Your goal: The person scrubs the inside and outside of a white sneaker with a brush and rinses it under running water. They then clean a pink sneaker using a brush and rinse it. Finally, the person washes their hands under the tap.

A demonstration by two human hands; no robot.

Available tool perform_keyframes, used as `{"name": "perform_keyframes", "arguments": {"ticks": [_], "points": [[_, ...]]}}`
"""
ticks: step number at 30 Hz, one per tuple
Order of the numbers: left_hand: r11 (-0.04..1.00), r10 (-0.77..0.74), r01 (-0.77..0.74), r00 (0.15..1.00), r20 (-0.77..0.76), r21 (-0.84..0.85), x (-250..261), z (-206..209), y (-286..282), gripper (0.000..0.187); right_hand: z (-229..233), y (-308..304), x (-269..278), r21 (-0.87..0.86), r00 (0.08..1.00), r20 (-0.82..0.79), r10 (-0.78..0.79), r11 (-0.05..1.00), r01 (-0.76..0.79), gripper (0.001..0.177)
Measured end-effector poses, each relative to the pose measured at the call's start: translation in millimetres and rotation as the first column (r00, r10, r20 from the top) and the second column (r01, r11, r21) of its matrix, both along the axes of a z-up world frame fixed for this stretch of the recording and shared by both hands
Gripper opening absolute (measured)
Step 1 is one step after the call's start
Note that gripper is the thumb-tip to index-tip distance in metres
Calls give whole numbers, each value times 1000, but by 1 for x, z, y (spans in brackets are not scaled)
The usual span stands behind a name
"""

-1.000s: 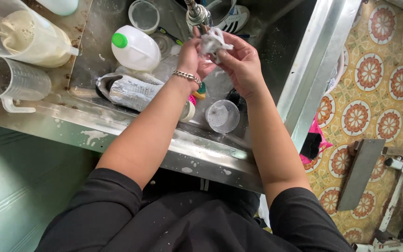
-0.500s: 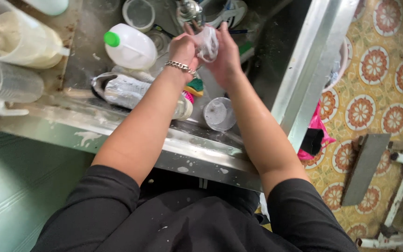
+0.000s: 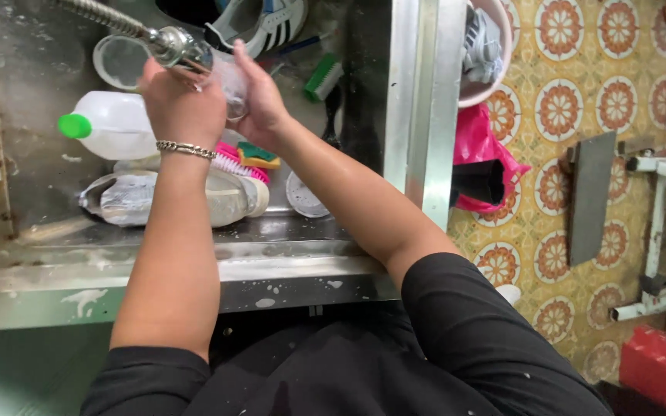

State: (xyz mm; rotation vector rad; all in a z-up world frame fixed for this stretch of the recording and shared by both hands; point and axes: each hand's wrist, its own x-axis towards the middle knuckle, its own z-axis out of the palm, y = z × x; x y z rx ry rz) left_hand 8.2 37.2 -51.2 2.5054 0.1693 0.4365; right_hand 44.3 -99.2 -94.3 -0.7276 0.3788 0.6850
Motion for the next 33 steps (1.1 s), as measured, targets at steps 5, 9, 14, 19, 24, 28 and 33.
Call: {"name": "perform_keyframes", "arguments": {"ticks": [5,9,14,19,24,28,33], "points": [[885,156,-193,980,-121,-423,8,-20,25,18,-48,-9,12,69,995,-90,-51,996,57,36],[0,123,-578,810,-574,-816,11,20,1,16,-26,-11,13,29,998,57,-35,999,33,36],[-74,59,-689,719,-692,-721,5,47,-22,34,100,-14,-6,-404,994,23,105,911,-87,58],[11,58,-708,706,-706,-706,7,54,-21,22,104,-64,-21,-677,957,133,259,729,-104,84],[-133,76,-617,774,-628,-776,11,48,-19,18,105,-139,-43,-777,289,-157,944,62,-626,39],[-59,56,-644,761,-647,-763,5,70,-23,23,50,-114,-92,-710,2,-505,863,-414,-569,29],[-35,-12,-599,800,-599,-800,3,61,-32,64,-52,-108,-89,-719,-300,-620,725,-678,-155,49]]}}
